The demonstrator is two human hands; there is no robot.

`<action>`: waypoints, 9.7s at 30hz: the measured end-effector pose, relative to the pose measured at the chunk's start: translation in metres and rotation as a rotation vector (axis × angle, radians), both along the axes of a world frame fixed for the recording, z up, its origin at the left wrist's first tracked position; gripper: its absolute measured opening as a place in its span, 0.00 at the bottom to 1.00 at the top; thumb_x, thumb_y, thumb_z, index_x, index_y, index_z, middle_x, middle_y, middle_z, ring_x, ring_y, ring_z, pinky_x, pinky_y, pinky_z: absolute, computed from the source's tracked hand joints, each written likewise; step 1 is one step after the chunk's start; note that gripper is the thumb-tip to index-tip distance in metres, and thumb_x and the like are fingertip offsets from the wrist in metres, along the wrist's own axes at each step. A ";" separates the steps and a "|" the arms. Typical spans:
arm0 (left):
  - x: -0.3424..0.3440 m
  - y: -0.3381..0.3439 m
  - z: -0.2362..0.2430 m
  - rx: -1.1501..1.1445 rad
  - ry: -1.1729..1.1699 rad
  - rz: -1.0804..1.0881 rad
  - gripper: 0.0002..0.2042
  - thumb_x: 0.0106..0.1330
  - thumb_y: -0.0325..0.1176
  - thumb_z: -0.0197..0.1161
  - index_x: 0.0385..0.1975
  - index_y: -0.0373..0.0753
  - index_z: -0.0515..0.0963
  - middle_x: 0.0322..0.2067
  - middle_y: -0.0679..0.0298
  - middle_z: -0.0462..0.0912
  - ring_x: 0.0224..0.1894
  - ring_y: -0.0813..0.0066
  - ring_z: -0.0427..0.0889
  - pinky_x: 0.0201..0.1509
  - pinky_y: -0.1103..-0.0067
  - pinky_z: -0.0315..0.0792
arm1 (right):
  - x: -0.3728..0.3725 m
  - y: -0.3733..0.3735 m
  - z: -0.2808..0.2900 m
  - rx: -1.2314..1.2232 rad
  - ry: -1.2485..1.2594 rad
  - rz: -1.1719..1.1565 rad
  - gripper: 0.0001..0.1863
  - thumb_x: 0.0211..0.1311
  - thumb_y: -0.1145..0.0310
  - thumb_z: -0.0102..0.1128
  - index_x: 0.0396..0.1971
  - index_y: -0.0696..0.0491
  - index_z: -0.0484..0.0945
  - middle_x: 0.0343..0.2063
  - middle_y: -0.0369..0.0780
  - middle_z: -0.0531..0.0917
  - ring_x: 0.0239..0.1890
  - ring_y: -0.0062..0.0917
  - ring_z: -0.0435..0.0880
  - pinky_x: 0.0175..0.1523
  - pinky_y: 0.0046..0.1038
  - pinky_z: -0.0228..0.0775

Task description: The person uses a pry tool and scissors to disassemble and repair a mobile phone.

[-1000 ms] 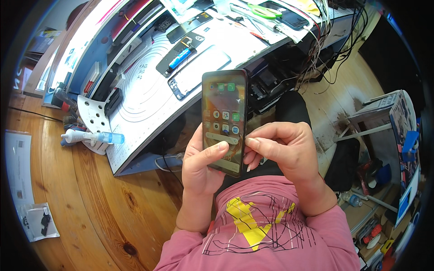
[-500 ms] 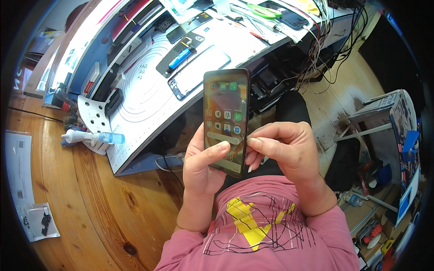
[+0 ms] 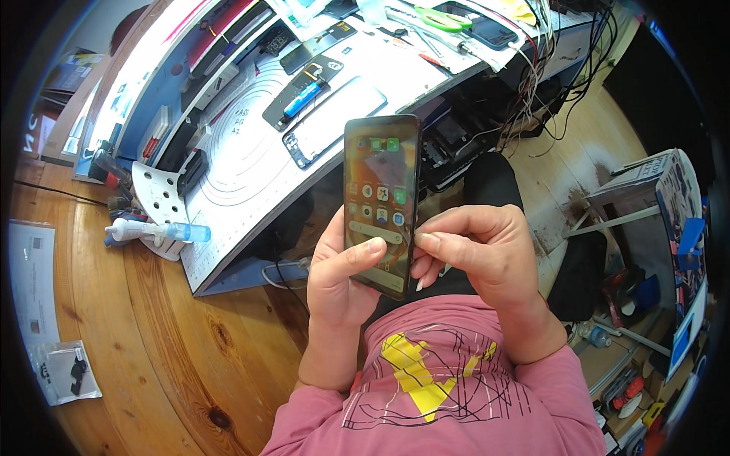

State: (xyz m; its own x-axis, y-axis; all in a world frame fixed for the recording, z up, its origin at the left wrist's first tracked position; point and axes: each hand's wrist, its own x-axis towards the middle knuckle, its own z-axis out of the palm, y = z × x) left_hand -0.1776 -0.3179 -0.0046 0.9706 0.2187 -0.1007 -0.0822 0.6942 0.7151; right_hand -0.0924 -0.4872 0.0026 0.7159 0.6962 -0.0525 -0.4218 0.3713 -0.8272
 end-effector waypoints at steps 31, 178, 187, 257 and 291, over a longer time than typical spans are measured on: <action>-0.007 -0.009 -0.001 0.003 -0.032 0.106 0.23 0.61 0.21 0.60 0.57 0.29 0.67 0.52 0.46 0.78 0.49 0.62 0.84 0.56 0.68 0.79 | -0.015 0.012 -0.001 -0.181 -0.658 -0.431 0.03 0.55 0.83 0.64 0.30 0.63 0.82 0.26 0.40 0.85 0.25 0.16 0.83 0.30 0.18 0.75; 0.097 0.232 0.036 2.101 0.184 0.516 0.15 0.60 0.28 0.65 0.47 0.31 0.79 0.41 0.51 0.83 0.44 0.55 0.80 0.51 0.68 0.72 | 0.222 0.107 0.025 -0.854 -1.420 -0.576 0.08 0.54 0.70 0.65 0.24 0.59 0.77 0.22 0.43 0.81 0.21 0.33 0.80 0.31 0.34 0.71; 0.085 0.252 0.044 1.892 0.747 0.374 0.31 0.54 0.39 0.72 0.57 0.28 0.73 0.52 0.45 0.80 0.57 0.53 0.78 0.62 0.68 0.69 | 0.243 0.115 0.021 -1.287 -1.406 -0.400 0.11 0.53 0.66 0.62 0.22 0.59 0.80 0.22 0.49 0.83 0.27 0.44 0.84 0.36 0.39 0.76; 0.090 0.205 0.032 0.162 0.105 0.148 0.28 0.69 0.45 0.51 0.62 0.31 0.62 0.40 0.58 0.76 0.34 0.68 0.76 0.37 0.70 0.73 | 0.133 0.048 -0.104 -0.185 -0.953 -0.836 0.12 0.59 0.85 0.58 0.42 0.61 0.74 0.36 0.51 0.82 0.34 0.29 0.83 0.42 0.26 0.78; 0.095 0.204 0.030 0.248 0.141 0.171 0.30 0.73 0.44 0.49 0.65 0.27 0.57 0.42 0.55 0.72 0.33 0.71 0.76 0.35 0.74 0.75 | 0.164 0.038 -0.104 0.014 -0.588 -1.015 0.07 0.65 0.80 0.60 0.41 0.61 0.77 0.32 0.44 0.83 0.28 0.22 0.80 0.34 0.23 0.75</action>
State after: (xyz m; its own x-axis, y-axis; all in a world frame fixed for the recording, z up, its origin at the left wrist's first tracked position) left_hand -0.0826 -0.1141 0.0252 0.8981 0.4117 -0.1546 -0.0707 0.4819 0.8734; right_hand 0.0717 -0.4489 -0.1015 0.8547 -0.2099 0.4748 0.5191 0.3283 -0.7892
